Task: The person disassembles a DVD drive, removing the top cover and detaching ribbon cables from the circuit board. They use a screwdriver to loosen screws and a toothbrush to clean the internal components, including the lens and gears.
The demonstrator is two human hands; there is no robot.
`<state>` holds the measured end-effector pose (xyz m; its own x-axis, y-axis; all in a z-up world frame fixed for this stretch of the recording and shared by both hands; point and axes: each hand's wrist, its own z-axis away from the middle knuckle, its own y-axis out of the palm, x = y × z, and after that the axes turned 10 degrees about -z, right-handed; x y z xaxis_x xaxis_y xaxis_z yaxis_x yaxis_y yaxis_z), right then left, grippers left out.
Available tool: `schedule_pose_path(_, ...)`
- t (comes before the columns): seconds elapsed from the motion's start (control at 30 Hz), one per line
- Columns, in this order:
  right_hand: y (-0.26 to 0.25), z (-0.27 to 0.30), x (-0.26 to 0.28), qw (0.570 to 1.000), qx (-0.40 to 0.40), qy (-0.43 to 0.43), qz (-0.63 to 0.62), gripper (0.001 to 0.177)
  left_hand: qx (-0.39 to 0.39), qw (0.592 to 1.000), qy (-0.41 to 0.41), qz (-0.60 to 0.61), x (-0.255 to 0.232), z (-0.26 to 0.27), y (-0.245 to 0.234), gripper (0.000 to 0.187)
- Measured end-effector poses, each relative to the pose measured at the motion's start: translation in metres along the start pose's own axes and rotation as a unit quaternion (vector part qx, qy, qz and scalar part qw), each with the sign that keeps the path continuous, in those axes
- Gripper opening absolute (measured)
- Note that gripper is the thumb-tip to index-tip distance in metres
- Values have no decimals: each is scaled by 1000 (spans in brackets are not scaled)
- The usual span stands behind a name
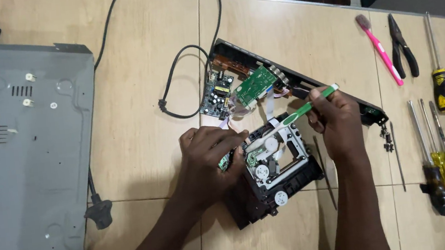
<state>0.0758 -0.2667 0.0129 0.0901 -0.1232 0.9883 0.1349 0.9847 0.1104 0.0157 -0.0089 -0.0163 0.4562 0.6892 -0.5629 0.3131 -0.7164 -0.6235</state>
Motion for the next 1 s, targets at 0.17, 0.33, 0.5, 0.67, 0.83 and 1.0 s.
schedule_pose_path(0.17,5,5,0,1000,6,16,-14,15,16,1000,1,3,-2,-2,-2,18)
schedule_pose_path(0.33,4,2,-7,1000,4,16,-17,16,25,1000,-9,1,-1,-2,-3,20)
schedule_pose_path(0.5,-1,0,-3,998,-33,43,8,17,34,999,-28,21,-3,-2,-2,21)
schedule_pose_path(0.67,6,3,-4,998,-52,39,13,15,55,998,-30,27,-1,-2,-4,20)
schedule_pose_path(0.83,10,1,-4,998,-56,18,9,15,51,998,-26,20,-1,-4,-6,14)
schedule_pose_path(1.0,-4,-5,-3,997,-77,11,17,12,56,998,-27,31,0,-3,-4,21)
